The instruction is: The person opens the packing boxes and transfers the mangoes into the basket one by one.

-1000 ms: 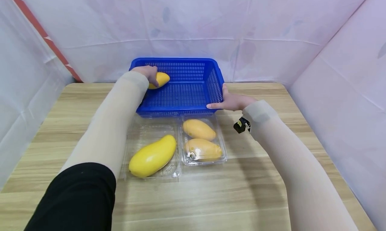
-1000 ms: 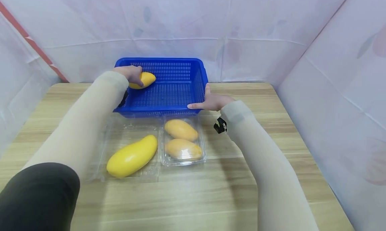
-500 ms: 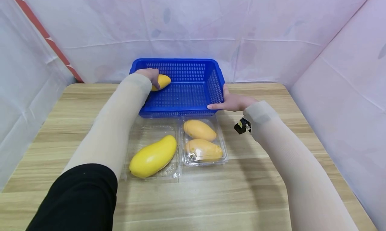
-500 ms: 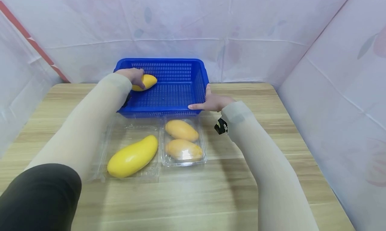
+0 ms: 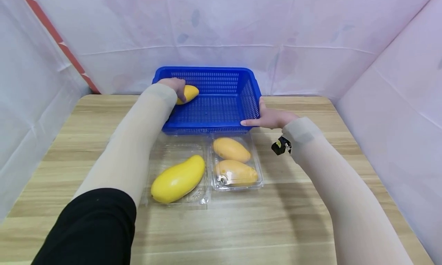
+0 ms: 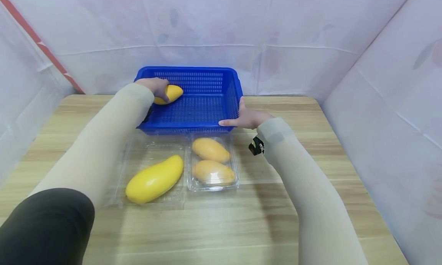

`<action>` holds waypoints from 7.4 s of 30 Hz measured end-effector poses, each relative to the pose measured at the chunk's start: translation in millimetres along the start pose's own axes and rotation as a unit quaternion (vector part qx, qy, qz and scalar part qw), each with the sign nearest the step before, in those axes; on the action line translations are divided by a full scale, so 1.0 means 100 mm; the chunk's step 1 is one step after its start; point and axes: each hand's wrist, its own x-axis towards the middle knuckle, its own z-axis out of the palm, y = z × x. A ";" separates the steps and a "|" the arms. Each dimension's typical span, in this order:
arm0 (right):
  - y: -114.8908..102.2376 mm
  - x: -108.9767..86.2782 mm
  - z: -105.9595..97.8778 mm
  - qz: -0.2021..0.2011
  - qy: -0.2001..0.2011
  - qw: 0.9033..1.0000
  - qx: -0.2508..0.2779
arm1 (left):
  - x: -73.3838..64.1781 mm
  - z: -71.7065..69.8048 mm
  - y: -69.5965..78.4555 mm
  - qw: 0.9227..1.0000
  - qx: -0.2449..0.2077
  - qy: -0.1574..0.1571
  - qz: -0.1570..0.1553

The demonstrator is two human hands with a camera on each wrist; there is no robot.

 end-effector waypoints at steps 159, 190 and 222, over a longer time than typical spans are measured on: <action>0.22 0.12 -0.18 -0.052 0.013 0.998 -0.029 | -1.12 0.20 0.21 0.988 0.067 0.063 0.123; 0.24 0.18 -0.20 -0.049 0.012 0.998 -0.025 | -1.34 0.37 0.28 0.967 0.087 0.149 0.187; 0.25 0.18 -0.21 -0.050 0.021 0.998 -0.034 | -1.42 0.48 0.43 0.961 0.105 0.130 0.222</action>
